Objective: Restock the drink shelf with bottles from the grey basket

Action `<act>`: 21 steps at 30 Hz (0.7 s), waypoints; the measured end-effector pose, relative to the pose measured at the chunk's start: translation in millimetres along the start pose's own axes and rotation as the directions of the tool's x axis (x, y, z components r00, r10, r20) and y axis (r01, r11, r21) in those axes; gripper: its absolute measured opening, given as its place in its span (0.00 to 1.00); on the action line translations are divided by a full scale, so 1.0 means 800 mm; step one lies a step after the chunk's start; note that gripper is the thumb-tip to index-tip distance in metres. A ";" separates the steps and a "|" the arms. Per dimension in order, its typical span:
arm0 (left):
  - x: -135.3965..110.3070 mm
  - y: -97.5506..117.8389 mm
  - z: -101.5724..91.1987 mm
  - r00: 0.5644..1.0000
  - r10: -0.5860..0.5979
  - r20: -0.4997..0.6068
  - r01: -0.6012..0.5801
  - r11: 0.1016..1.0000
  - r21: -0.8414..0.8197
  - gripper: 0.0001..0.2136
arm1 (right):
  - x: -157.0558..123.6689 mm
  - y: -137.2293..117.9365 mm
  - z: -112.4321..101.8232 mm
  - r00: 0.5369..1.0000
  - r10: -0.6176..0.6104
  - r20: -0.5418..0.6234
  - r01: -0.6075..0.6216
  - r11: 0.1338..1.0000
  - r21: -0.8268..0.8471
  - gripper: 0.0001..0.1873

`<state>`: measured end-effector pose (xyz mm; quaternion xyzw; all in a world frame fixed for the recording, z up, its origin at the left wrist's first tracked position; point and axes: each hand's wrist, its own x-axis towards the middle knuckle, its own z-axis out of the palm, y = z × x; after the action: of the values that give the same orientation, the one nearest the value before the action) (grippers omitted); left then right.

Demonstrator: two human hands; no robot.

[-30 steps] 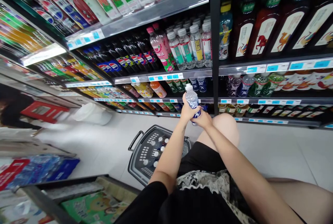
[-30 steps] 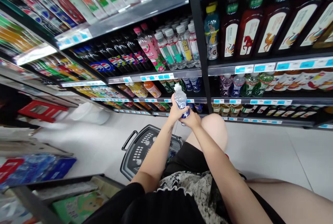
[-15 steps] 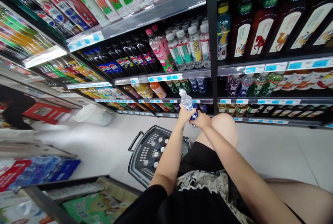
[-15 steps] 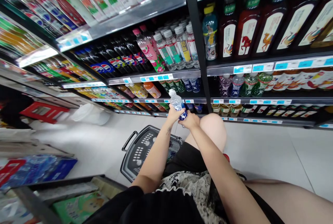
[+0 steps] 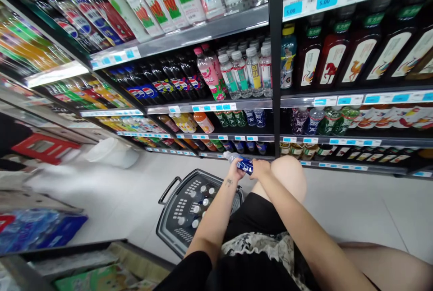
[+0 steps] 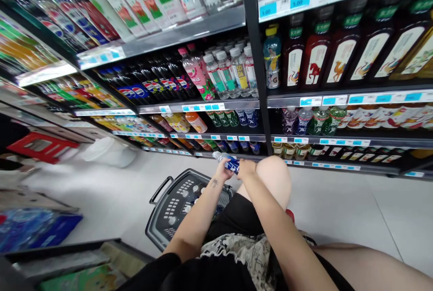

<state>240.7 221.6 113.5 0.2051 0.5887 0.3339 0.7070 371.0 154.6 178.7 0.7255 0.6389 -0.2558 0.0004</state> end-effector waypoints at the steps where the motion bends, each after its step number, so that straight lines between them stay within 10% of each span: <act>1: 0.007 0.002 0.004 0.999 0.042 -0.022 -0.043 0.999 -0.009 0.04 | -0.001 0.002 -0.002 1.000 -0.006 -0.025 0.007 1.000 0.030 0.31; 10: 0.072 0.059 0.103 0.853 0.522 -0.025 -0.521 0.853 0.031 0.27 | -0.003 0.011 -0.012 0.999 -0.039 -0.032 0.040 0.999 0.022 0.19; 18: 0.094 0.086 0.192 0.634 0.767 0.098 -0.734 0.558 0.387 0.36 | -0.002 0.016 -0.002 0.996 -0.065 -0.061 0.069 0.996 0.061 0.17; 21: 0.103 0.084 0.210 0.616 0.773 0.151 -0.729 0.487 0.480 0.35 | 0.000 0.017 0.001 0.997 -0.044 -0.069 0.047 0.998 0.041 0.17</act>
<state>394.6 344.3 139.5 0.6010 0.5336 0.4534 0.3854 383.5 151.9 173.6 0.7189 0.6494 -0.2443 -0.0428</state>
